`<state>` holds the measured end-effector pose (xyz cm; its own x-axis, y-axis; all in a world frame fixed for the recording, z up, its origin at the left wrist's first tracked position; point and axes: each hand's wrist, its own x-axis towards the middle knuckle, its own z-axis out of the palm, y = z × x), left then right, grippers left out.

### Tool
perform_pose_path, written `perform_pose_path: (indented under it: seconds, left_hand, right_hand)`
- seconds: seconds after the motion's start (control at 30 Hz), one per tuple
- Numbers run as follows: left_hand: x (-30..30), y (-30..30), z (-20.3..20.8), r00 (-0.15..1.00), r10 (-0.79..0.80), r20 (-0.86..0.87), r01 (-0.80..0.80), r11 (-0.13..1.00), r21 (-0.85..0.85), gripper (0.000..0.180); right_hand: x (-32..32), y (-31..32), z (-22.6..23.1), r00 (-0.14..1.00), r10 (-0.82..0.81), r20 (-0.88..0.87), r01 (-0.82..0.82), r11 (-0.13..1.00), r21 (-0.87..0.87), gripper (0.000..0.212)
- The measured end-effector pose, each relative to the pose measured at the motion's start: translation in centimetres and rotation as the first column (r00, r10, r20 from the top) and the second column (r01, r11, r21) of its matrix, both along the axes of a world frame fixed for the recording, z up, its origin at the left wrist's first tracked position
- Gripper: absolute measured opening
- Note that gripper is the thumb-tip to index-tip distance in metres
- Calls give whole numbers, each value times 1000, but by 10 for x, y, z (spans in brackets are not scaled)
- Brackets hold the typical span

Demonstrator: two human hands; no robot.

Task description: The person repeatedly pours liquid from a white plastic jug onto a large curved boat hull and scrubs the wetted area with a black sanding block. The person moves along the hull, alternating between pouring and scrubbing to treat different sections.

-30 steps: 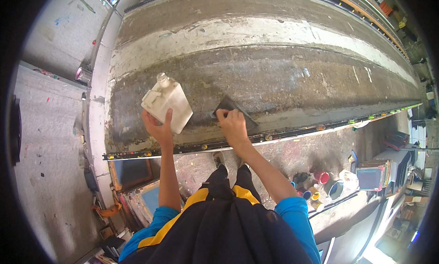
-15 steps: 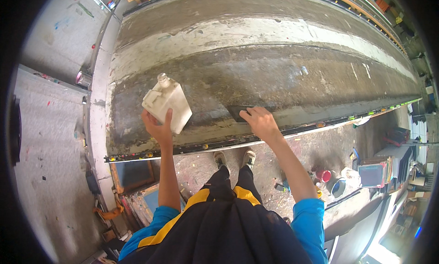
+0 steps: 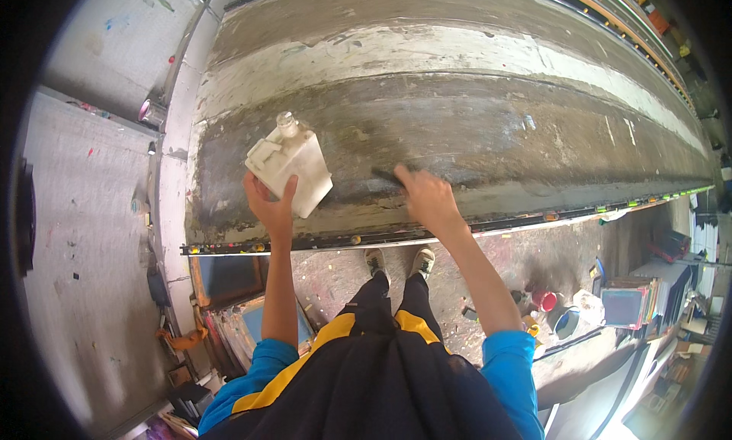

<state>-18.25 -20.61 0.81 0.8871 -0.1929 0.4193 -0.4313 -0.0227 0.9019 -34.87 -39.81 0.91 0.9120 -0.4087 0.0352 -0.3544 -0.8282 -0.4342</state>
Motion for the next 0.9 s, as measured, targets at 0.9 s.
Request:
perform_pose_path:
  seconds: [0.9]
  left_hand:
    - [-90,-76,-11,997,-10,-72,6,999,-49,61]
  right_hand:
    - [-111,-209,-29,804,-586,-103,595,792,139,68]
